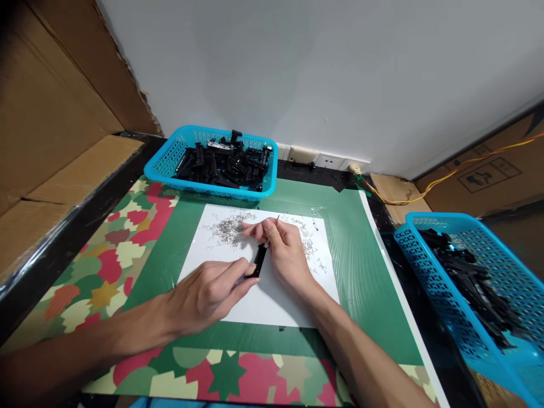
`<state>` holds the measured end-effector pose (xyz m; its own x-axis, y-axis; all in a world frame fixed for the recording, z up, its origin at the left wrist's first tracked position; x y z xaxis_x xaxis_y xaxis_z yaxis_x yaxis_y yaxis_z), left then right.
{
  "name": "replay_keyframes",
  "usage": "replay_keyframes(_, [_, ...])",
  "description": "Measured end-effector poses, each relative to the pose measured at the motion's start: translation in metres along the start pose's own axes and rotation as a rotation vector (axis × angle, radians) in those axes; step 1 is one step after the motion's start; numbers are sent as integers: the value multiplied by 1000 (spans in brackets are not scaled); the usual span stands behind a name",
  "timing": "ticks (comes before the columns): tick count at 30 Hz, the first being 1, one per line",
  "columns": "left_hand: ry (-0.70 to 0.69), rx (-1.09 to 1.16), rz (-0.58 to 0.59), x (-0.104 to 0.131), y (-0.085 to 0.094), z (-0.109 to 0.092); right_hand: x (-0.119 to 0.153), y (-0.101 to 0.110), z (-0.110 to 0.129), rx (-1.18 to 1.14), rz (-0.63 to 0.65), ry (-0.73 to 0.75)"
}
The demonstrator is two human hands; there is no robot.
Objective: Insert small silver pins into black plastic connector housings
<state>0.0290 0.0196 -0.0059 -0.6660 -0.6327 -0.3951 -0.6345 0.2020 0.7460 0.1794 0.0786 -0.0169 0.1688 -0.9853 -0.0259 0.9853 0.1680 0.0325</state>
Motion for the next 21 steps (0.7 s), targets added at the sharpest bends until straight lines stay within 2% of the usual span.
replay_keyframes(7, [42, 7, -10, -2, -1, 0, 0, 0, 2, -61, -35, 18])
replay_keyframes(9, [57, 23, -42, -2, 1, 2, 3, 5, 11, 33, -73, 81])
replay_keyframes(12, [71, 82, -103, -1, 5, 4, 10, 18, 33, 330, -104, 209])
replay_keyframes(15, [103, 157, -161, 0, 11, 6, 17, 26, 52, 639, 51, 302])
replay_keyframes(17, [141, 206, -209, 0, 16, 8, 21, 31, 58, 728, 170, 315])
replay_keyframes(19, [176, 241, -242, -1, 19, 10, 22, 36, 61, 765, 209, 324])
replay_keyframes(21, [197, 260, -249, -3, 21, 11, 22, 39, 62, 803, 187, 344])
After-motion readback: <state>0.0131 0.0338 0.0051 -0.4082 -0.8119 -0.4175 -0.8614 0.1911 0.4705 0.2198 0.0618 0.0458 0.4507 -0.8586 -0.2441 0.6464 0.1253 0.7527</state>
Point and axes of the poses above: each hand's wrist, its own x-axis away from the middle knuckle, its own y-axis out of the back of the hand, z = x × y, the point moved 5 cm from there along -x, towards the middle knuckle, and after that the axes turned 8 degrees about x, right-handed, at the moved point
